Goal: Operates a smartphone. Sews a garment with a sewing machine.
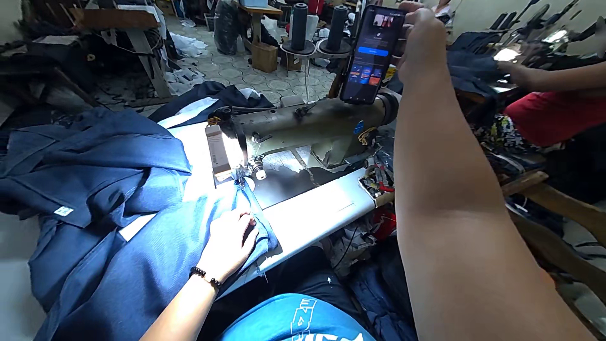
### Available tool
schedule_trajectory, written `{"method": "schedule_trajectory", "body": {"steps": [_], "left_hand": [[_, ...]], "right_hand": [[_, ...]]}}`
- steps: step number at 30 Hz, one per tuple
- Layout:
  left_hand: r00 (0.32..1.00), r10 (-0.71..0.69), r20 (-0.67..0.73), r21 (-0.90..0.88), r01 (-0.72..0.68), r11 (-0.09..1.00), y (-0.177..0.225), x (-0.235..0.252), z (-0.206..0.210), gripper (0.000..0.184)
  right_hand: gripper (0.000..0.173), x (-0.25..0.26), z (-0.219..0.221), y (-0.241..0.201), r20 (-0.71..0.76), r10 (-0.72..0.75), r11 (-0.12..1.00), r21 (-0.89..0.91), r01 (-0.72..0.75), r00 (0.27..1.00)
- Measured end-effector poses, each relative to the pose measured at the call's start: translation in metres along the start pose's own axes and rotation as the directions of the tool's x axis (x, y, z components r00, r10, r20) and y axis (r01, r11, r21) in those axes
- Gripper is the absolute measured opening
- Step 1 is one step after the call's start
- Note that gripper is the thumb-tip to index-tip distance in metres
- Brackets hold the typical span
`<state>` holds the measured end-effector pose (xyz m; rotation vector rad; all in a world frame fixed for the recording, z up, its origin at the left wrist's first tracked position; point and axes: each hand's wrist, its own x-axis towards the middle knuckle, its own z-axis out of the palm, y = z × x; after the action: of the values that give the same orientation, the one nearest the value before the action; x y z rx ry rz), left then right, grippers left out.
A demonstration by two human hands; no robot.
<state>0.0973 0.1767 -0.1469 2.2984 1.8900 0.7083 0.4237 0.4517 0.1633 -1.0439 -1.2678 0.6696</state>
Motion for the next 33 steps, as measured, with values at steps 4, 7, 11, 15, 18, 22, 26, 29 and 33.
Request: {"method": "schedule_trajectory", "body": {"steps": [4,7,11,15,18,22,26,29,33], "left_hand": [[1.000,0.013,-0.007,0.005,-0.013,1.000,0.000,0.000,0.000,0.039],[0.999,0.023,-0.030,0.007,-0.023,1.000,0.000,0.000,0.001,0.039],[1.000,0.007,-0.013,0.007,-0.007,1.000,0.000,0.000,0.001,0.039],[1.000,0.007,-0.021,0.007,-0.007,1.000,0.000,-0.001,0.002,0.039],[1.000,0.021,-0.021,-0.003,-0.021,1.000,0.000,-0.001,0.003,0.039],[0.998,0.066,-0.009,-0.079,-0.067,0.995,0.003,-0.010,-0.007,0.040],[0.985,0.135,-0.111,0.032,-0.132,0.991,0.023,-0.041,-0.042,0.042],[0.986,0.111,-0.122,0.017,-0.110,0.994,0.022,-0.058,-0.069,0.038],[0.996,0.057,-0.070,-0.014,-0.058,0.998,0.018,-0.066,-0.086,0.029]], "right_hand": [[0.048,-0.004,-0.006,0.009,0.015,-0.047,0.999,-0.016,0.047,0.999],[0.048,-0.009,-0.008,0.008,0.004,-0.006,1.000,-0.014,0.006,1.000],[0.048,-0.010,-0.011,0.005,-0.047,0.007,1.000,-0.014,-0.008,0.999],[0.049,-0.043,-0.012,0.012,-0.084,-0.272,0.956,-0.139,0.259,0.959],[0.046,-0.157,0.004,0.042,0.169,-0.334,0.906,-0.213,0.366,0.927],[0.018,-0.328,0.027,0.140,0.600,-0.230,0.868,-0.230,0.441,0.766],[0.025,-0.353,0.011,0.136,0.644,0.036,0.912,-0.334,0.238,0.764],[0.023,-0.336,0.005,0.134,0.647,0.161,0.914,-0.383,0.135,0.745],[0.021,-0.336,0.021,0.135,0.669,0.222,0.909,-0.406,0.098,0.709]]}}
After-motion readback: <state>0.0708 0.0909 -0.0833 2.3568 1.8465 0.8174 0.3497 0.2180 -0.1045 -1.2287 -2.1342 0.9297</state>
